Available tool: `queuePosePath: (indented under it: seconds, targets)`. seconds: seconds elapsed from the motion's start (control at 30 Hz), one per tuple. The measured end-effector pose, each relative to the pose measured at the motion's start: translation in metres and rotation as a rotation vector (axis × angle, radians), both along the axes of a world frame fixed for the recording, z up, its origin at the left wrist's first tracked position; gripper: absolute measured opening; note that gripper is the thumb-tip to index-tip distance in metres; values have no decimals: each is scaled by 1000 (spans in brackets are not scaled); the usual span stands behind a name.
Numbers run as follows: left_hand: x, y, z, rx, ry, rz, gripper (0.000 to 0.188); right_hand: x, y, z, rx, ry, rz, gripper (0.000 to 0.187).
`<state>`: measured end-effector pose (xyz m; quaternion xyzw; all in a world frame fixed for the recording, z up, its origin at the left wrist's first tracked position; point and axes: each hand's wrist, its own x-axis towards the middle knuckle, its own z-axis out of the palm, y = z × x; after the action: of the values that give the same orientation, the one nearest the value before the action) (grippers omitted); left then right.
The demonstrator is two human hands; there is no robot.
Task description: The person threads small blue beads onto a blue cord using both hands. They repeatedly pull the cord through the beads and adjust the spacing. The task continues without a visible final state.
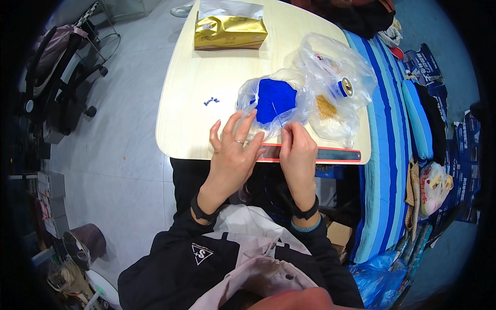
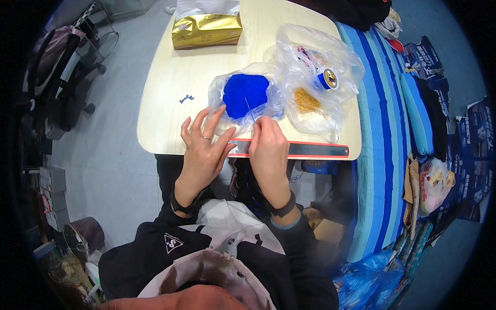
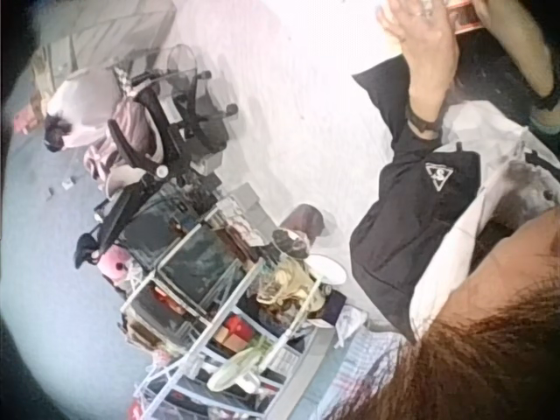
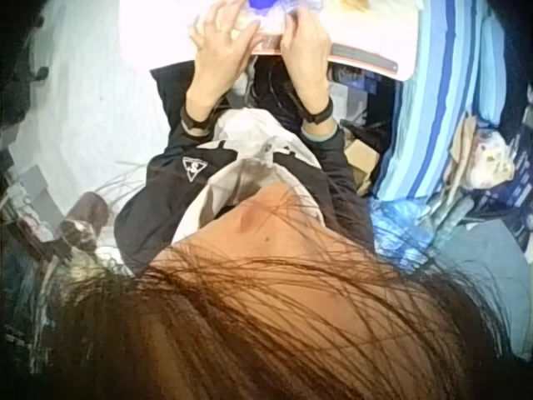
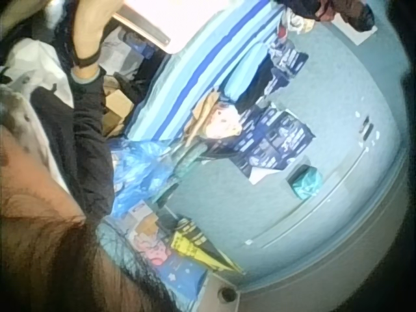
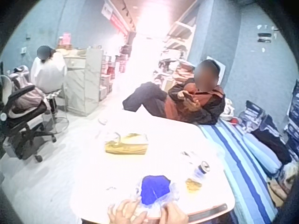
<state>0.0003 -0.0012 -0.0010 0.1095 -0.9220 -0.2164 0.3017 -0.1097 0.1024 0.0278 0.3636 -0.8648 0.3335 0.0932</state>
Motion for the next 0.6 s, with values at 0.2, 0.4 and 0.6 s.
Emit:
queuePosePath:
  seconds: [0.2, 0.4, 0.6]
  targets:
    - [-2, 1, 0, -16, -3, 9, 29, -5, -14, -6, 88, 26, 25, 6]
    - [-2, 1, 1, -28, 23, 18, 28, -17, -36, -21, -58, 61, -8, 5]
    - [-1, 0, 0, -15, 17, 10, 28, -7, -20, -16, -123, 31, -2, 3]
